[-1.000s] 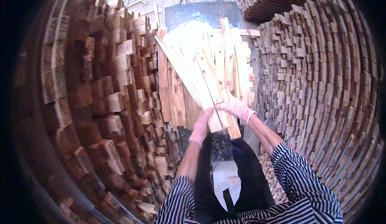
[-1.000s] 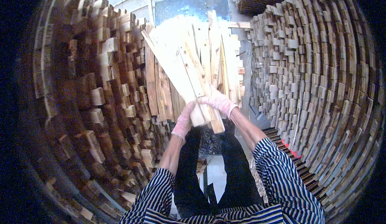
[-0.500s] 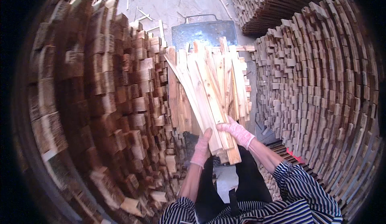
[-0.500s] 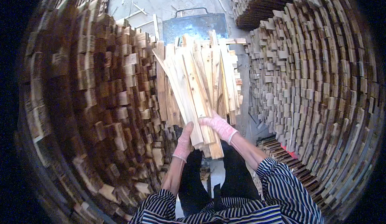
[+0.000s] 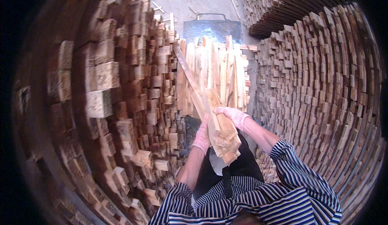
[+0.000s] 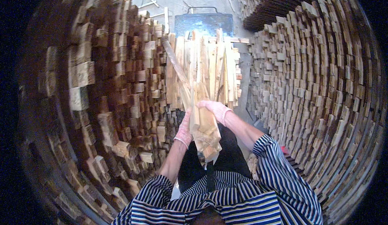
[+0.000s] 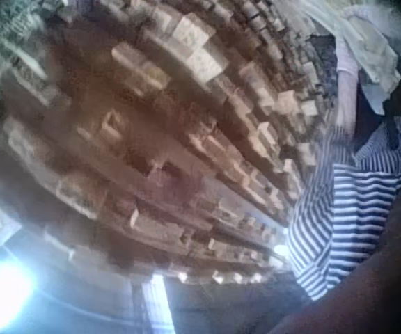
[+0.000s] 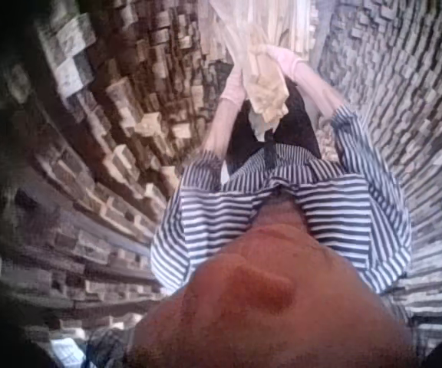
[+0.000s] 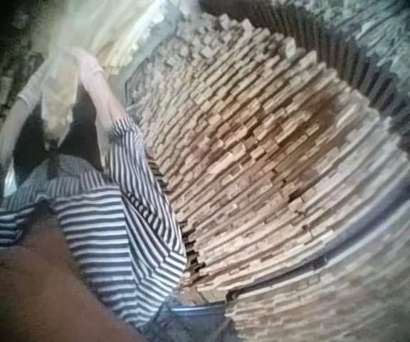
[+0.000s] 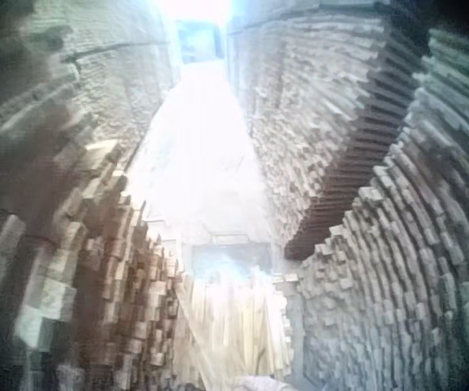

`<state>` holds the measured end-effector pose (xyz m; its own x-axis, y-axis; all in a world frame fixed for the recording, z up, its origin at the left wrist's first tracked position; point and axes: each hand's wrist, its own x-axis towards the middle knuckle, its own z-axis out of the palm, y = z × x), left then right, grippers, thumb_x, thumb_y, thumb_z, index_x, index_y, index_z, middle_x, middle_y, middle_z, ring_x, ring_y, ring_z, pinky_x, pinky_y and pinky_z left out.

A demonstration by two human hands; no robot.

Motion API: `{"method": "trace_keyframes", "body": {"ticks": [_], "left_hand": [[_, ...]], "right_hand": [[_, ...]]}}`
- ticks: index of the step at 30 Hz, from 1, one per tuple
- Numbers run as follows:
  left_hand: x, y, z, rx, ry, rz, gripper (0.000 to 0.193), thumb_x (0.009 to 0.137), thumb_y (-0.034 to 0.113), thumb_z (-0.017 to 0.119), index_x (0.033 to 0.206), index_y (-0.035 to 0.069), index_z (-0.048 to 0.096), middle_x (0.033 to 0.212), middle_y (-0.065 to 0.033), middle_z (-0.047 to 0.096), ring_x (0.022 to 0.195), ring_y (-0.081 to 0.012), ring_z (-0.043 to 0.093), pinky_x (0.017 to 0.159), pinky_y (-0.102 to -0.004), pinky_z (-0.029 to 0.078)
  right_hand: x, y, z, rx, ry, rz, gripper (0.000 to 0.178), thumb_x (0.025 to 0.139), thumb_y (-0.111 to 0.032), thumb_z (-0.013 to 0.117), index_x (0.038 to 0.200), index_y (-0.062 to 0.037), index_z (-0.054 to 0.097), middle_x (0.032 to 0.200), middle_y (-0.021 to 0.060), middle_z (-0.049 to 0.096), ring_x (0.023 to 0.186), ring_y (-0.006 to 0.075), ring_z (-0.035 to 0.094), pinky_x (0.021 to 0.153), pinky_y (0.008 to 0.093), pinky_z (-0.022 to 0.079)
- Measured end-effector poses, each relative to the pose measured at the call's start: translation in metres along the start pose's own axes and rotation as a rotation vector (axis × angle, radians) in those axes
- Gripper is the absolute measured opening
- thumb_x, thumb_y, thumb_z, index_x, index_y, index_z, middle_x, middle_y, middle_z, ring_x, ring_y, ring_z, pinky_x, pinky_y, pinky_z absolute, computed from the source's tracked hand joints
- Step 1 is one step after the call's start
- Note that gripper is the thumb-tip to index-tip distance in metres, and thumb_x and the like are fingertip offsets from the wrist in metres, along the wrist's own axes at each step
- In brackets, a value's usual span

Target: The person picks up wooden planks from a pile and stacks them onto a growing stack in a warehouse. The person wears gloves and handles the planks one by one or in small groups, placing them carefully on top of the existing stack.

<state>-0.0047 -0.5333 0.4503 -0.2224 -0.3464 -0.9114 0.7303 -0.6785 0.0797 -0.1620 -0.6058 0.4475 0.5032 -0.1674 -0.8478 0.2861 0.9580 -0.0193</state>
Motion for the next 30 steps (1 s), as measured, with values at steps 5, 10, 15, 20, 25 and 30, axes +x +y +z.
{"method": "trace_keyframes", "body": {"ticks": [5,10,15,20,25,30], "left_hand": [[-0.059,-0.014,0.003,0.275,-0.084,0.270,0.062,0.084,0.038,0.077,0.130,0.003,0.054,0.117,-0.0093,0.064,0.102,-0.0197,0.062,0.092,-0.0319,0.052],[-0.148,-0.021,0.073,0.512,-0.225,0.699,0.086,0.076,0.025,0.086,0.143,0.002,0.036,0.128,-0.0110,0.057,0.117,-0.0205,0.055,0.100,-0.0349,0.047],[-0.257,-0.001,0.137,0.862,-0.111,1.278,0.131,0.055,0.040,0.096,0.151,-0.002,0.017,0.143,-0.0192,0.043,0.132,-0.0291,0.044,0.112,-0.0388,0.035],[-0.392,0.031,0.177,0.830,-0.064,1.657,0.141,0.050,0.046,0.096,0.153,-0.003,0.013,0.148,-0.0195,0.039,0.137,-0.0288,0.037,0.113,-0.0405,0.032],[-0.562,0.059,0.173,0.373,-0.414,1.441,0.105,0.067,0.033,0.090,0.147,0.004,0.029,0.136,-0.0120,0.050,0.126,-0.0239,0.049,0.107,-0.0401,0.041],[-0.676,0.057,0.121,0.534,-0.145,1.782,0.067,0.093,0.036,0.065,0.143,-0.001,0.041,0.129,-0.0118,0.059,0.117,-0.0174,0.058,0.101,-0.0338,0.048]], "right_hand": [[-0.083,0.040,0.019,-0.017,-0.043,-0.282,0.050,0.089,-0.019,0.070,0.133,-0.0011,0.051,0.121,0.0111,0.064,0.104,0.0204,0.065,0.093,0.0354,0.053],[-0.191,0.043,0.044,-0.209,-0.082,-0.648,0.085,0.079,-0.014,0.071,0.150,0.0017,0.026,0.132,0.0128,0.054,0.117,0.0210,0.055,0.100,0.0338,0.045],[-0.254,-0.005,0.079,-0.417,-0.236,-0.927,0.122,0.053,-0.028,0.093,0.152,-0.0066,0.026,0.139,0.0083,0.051,0.124,0.0245,0.053,0.105,0.0388,0.044],[-0.330,-0.044,0.175,-0.654,-0.467,-1.103,0.142,0.030,-0.044,0.100,0.149,-0.0081,0.030,0.138,0.0077,0.052,0.122,0.0251,0.055,0.102,0.0415,0.048],[-0.437,-0.009,0.354,-0.946,-0.788,-1.117,0.125,0.048,-0.035,0.096,0.149,-0.0014,0.031,0.138,0.0106,0.051,0.126,0.0249,0.051,0.106,0.0385,0.043],[-0.508,0.059,0.478,-1.116,-1.293,-0.927,0.072,0.086,-0.038,0.069,0.139,0.0030,0.044,0.124,0.0131,0.061,0.110,0.0182,0.061,0.096,0.0322,0.049]]}}
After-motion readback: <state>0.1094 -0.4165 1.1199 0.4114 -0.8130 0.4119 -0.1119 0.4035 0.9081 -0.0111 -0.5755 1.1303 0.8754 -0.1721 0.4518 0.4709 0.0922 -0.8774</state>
